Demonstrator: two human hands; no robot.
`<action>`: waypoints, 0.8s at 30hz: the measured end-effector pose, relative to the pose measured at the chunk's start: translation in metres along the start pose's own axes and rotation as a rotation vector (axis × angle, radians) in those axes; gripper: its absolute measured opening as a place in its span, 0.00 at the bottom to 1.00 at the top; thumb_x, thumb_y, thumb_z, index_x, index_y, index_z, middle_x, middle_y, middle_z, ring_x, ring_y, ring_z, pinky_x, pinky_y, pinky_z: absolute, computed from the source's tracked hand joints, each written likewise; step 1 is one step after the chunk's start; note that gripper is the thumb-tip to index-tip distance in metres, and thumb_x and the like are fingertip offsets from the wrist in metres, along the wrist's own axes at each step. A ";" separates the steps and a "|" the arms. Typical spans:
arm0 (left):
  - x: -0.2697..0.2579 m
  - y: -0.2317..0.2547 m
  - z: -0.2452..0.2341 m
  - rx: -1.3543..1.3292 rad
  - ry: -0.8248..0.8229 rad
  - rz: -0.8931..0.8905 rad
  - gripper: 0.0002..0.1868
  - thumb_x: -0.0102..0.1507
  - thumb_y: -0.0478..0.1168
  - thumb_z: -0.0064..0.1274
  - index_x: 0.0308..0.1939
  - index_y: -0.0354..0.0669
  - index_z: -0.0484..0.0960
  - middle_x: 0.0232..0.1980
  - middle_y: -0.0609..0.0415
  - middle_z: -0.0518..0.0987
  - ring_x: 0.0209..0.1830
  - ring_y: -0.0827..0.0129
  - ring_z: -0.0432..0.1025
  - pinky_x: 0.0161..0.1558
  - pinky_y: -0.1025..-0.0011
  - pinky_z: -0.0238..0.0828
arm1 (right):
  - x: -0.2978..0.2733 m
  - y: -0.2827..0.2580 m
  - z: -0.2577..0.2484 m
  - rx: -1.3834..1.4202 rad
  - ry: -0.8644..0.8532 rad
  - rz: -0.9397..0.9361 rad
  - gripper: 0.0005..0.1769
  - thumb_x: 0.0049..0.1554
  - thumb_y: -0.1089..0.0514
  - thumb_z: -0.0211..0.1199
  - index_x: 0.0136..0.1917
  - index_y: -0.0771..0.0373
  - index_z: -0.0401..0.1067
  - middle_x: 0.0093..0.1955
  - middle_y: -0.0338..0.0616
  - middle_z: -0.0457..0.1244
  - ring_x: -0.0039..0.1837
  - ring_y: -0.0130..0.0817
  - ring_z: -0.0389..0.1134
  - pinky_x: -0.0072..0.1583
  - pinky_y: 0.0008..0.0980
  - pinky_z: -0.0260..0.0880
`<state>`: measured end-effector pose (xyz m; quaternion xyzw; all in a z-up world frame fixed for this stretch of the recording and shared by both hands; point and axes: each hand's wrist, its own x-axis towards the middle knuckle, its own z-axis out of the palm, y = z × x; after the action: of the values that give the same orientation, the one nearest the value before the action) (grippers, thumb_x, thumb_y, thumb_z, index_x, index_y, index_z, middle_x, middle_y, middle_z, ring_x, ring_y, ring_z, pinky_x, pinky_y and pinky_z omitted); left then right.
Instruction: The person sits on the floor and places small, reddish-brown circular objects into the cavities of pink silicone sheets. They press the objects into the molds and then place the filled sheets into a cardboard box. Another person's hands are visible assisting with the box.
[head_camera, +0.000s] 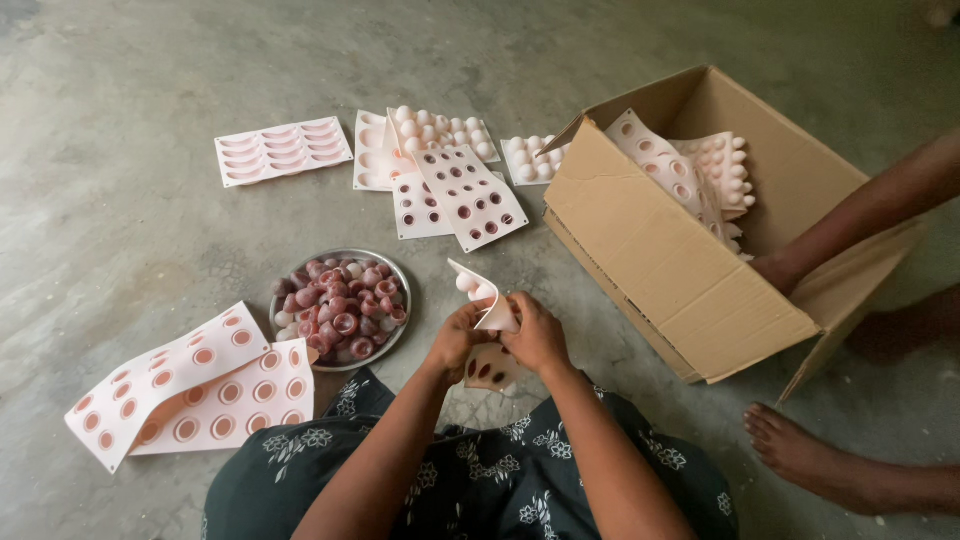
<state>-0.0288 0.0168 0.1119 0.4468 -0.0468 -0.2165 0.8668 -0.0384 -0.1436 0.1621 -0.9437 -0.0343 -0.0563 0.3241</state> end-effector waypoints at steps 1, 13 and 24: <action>0.001 -0.002 0.001 -0.004 -0.001 0.004 0.30 0.60 0.20 0.47 0.67 0.34 0.68 0.55 0.47 0.80 0.49 0.64 0.78 0.51 0.65 0.79 | 0.000 -0.001 -0.003 0.006 -0.019 0.023 0.29 0.45 0.59 0.73 0.60 0.55 0.68 0.56 0.44 0.70 0.56 0.47 0.72 0.54 0.43 0.73; 0.007 -0.033 -0.004 0.343 0.402 -0.026 0.14 0.63 0.31 0.56 0.51 0.41 0.71 0.39 0.50 0.82 0.30 0.65 0.73 0.31 0.65 0.64 | -0.003 -0.001 0.000 0.032 -0.024 0.120 0.23 0.47 0.61 0.73 0.56 0.54 0.71 0.38 0.41 0.72 0.42 0.41 0.75 0.46 0.40 0.73; 0.016 -0.046 -0.017 0.542 0.528 0.047 0.12 0.65 0.43 0.55 0.40 0.36 0.83 0.30 0.50 0.83 0.24 0.69 0.76 0.29 0.68 0.73 | -0.004 0.006 0.019 0.107 0.126 0.009 0.15 0.50 0.59 0.73 0.49 0.55 0.72 0.46 0.41 0.72 0.43 0.41 0.75 0.46 0.40 0.72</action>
<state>-0.0250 -0.0007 0.0630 0.6991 0.1123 -0.0538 0.7041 -0.0400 -0.1361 0.1430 -0.9198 -0.0126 -0.1121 0.3758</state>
